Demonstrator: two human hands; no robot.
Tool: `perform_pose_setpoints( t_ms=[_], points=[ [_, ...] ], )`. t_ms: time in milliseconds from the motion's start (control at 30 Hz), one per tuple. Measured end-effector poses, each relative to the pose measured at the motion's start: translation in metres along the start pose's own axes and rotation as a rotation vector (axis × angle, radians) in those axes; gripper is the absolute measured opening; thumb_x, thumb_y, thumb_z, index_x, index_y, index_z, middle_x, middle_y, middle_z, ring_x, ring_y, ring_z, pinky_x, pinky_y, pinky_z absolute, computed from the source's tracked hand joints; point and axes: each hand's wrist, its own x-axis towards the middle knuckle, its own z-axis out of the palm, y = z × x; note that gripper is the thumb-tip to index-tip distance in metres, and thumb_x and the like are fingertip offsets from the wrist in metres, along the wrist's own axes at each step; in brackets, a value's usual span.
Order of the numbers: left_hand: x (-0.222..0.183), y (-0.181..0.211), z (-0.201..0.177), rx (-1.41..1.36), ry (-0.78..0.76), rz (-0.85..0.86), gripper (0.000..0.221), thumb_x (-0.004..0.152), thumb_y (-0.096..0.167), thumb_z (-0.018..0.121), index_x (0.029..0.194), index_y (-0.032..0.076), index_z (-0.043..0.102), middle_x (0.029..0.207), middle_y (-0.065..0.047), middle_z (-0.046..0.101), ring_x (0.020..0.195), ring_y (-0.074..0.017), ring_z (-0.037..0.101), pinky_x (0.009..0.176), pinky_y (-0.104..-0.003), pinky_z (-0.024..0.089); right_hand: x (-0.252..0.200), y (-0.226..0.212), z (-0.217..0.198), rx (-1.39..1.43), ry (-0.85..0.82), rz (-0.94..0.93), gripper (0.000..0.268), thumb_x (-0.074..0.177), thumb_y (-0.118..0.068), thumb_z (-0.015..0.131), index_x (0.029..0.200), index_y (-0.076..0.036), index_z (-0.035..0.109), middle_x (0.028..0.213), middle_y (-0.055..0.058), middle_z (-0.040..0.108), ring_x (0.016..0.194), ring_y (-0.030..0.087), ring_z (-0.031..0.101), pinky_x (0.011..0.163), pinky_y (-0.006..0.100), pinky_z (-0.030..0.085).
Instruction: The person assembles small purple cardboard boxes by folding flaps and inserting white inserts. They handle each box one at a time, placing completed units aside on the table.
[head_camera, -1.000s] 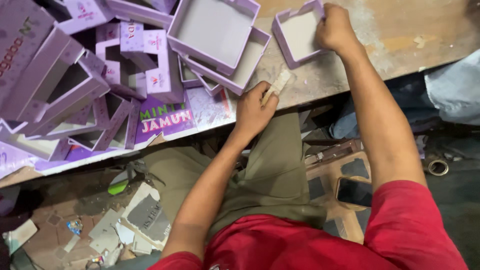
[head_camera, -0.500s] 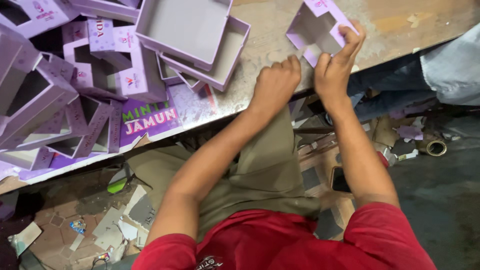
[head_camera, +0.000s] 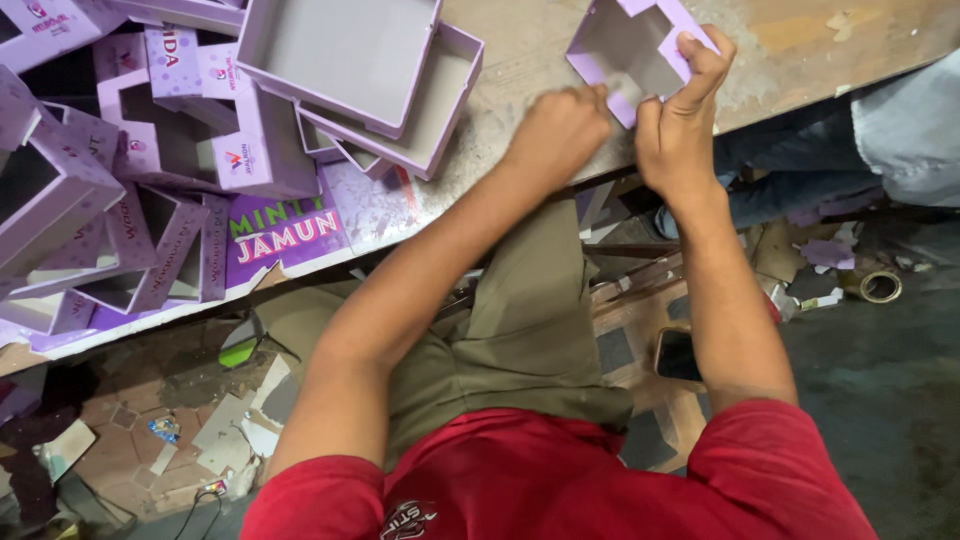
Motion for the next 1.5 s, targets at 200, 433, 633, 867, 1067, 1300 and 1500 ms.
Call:
perform_pose_setpoints(
  t_ms=[200,433,633,867,1067,1300,1500],
  points=[
    [-0.001,0.028,-0.016,-0.403,-0.016,-0.128,0.021,0.082,0.006,0.063,0.099,-0.004,0.069,0.083,-0.020,0.072,0.073,-0.0359,0.072,0.064,-0.046,0.057,-0.003,0.002,-0.004,-0.008,-0.048,-0.018,0.068,0.095,0.010,0.053,0.151,-0.006,0.020,0.153,0.028,0.025,0.146,0.044,0.037,0.130,0.049,0.030],
    [-0.013,0.023,-0.025,-0.473,-0.160,-0.311,0.032,0.084,0.005,0.061,0.114,0.003,0.069,0.080,-0.021,0.073,0.074,-0.0393,0.072,0.062,-0.052,0.055,-0.014,-0.001,-0.001,-0.048,-0.067,0.011,0.068,0.095,0.010,0.055,0.151,-0.006,0.019,0.154,0.028,0.023,0.146,0.045,0.036,0.130,0.049,0.031],
    [-0.003,0.001,-0.018,-0.047,0.006,-0.348,0.037,0.084,0.005,0.063,0.120,0.003,0.070,0.078,-0.012,0.072,0.067,-0.0267,0.072,0.055,-0.039,0.056,-0.001,-0.001,0.000,-0.002,-0.041,-0.019,0.072,0.090,0.012,0.053,0.149,-0.012,0.020,0.156,0.026,0.022,0.149,0.043,0.034,0.131,0.046,0.030],
    [0.001,-0.011,-0.002,0.465,0.008,-0.209,0.040,0.088,0.014,0.064,0.126,0.000,0.067,0.075,-0.001,0.064,0.065,-0.0155,0.065,0.050,-0.029,0.050,0.001,-0.004,0.001,0.021,-0.028,-0.016,0.072,0.090,0.013,0.053,0.149,-0.011,0.021,0.156,0.026,0.022,0.149,0.043,0.034,0.131,0.047,0.029],
    [0.004,-0.023,0.007,0.419,-0.012,-0.114,0.039,0.087,0.015,0.064,0.121,-0.005,0.065,0.075,-0.003,0.064,0.069,-0.0163,0.066,0.054,-0.030,0.051,-0.003,-0.003,0.002,0.016,-0.027,-0.009,0.072,0.090,0.014,0.051,0.150,-0.013,0.021,0.157,0.024,0.023,0.149,0.041,0.036,0.129,0.046,0.029],
    [-0.002,-0.008,-0.008,-0.029,-0.017,0.001,0.037,0.086,0.009,0.062,0.120,-0.007,0.066,0.076,-0.010,0.072,0.068,-0.0254,0.071,0.056,-0.038,0.054,0.004,-0.007,0.004,0.042,-0.012,0.005,0.073,0.087,0.014,0.050,0.149,-0.012,0.021,0.154,0.025,0.023,0.146,0.042,0.037,0.130,0.048,0.031],
    [-0.018,0.007,-0.013,-0.366,-0.043,-0.038,0.044,0.083,0.006,0.060,0.125,-0.004,0.066,0.074,-0.013,0.072,0.068,-0.0327,0.072,0.057,-0.045,0.054,0.002,-0.006,0.003,0.035,-0.017,-0.021,0.071,0.088,0.013,0.050,0.148,-0.011,0.021,0.155,0.026,0.022,0.147,0.044,0.034,0.130,0.049,0.030]
  ],
)
